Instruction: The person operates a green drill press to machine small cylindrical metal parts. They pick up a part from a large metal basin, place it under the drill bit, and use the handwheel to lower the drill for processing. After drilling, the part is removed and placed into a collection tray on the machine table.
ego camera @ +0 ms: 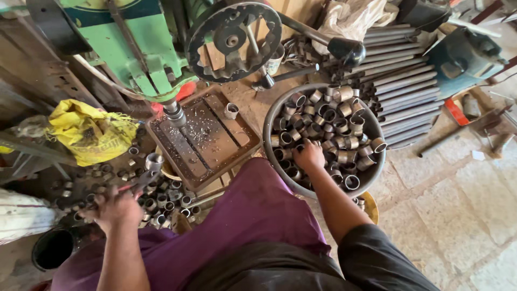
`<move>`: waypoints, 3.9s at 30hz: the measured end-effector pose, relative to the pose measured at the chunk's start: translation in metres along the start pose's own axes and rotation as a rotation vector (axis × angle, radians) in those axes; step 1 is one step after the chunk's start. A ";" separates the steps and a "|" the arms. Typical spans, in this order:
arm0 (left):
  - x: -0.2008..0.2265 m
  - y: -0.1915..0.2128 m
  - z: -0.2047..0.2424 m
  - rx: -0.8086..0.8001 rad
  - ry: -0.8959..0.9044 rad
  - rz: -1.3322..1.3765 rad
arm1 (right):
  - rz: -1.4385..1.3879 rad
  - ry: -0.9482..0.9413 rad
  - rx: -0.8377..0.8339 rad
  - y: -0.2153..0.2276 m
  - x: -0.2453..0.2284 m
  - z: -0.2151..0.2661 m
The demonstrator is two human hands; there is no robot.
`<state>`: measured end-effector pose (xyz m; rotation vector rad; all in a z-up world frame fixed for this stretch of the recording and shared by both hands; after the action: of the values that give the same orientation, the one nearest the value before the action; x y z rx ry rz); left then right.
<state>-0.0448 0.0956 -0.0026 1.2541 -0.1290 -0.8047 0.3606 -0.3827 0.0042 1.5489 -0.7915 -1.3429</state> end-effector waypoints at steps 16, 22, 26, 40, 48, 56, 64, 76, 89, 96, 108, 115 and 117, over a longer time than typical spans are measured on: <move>0.028 0.009 0.000 -0.071 -0.090 0.261 | -0.172 -0.038 0.027 -0.012 0.030 -0.003; 0.080 0.046 0.042 -0.279 -0.207 0.672 | -1.047 -0.229 -0.007 -0.036 0.041 -0.002; 0.128 0.081 0.069 -0.140 -0.480 0.741 | -1.954 -0.306 -0.433 -0.057 -0.027 0.002; 0.153 0.076 0.089 -0.313 -0.608 0.664 | -1.384 0.334 -0.773 0.008 -0.200 0.075; 0.161 0.073 0.095 -0.311 -0.745 0.695 | -0.848 0.601 -0.689 0.045 -0.234 0.098; 0.153 0.097 0.108 -0.322 -0.701 0.670 | -0.835 0.768 -0.664 0.052 -0.246 0.113; 0.135 0.096 0.090 -0.307 -0.544 0.679 | -0.685 0.495 -0.591 0.032 -0.225 0.088; 0.096 0.061 -0.018 0.369 -0.330 0.463 | -0.685 0.995 0.399 0.304 -0.247 0.094; 0.106 0.042 -0.042 0.436 -0.326 0.482 | -0.551 0.578 0.109 0.306 -0.238 -0.003; 0.106 0.045 -0.043 0.396 -0.308 0.474 | -0.294 0.493 0.185 0.307 -0.221 0.015; 0.105 0.051 -0.042 0.383 -0.328 0.453 | -0.555 0.476 0.092 0.269 -0.221 0.011; 0.102 0.058 -0.040 0.431 -0.332 0.446 | -0.465 0.392 0.062 0.280 -0.219 0.011; 0.104 0.056 -0.042 0.409 -0.333 0.434 | -0.454 0.359 0.075 0.274 -0.211 0.006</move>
<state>0.0781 0.0705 -0.0023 1.3937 -0.8421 -0.6147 0.3373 -0.2989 0.3392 2.0391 -0.2749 -1.2970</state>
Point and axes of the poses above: each hand's wrist, its own z-axis away from the middle knuckle, its own y-axis out of the back of the hand, x = y × z, the point moved 10 cm from there along -z, towards the middle knuckle, and after that the axes turned 8 degrees about -z, right-handed, at the moved point
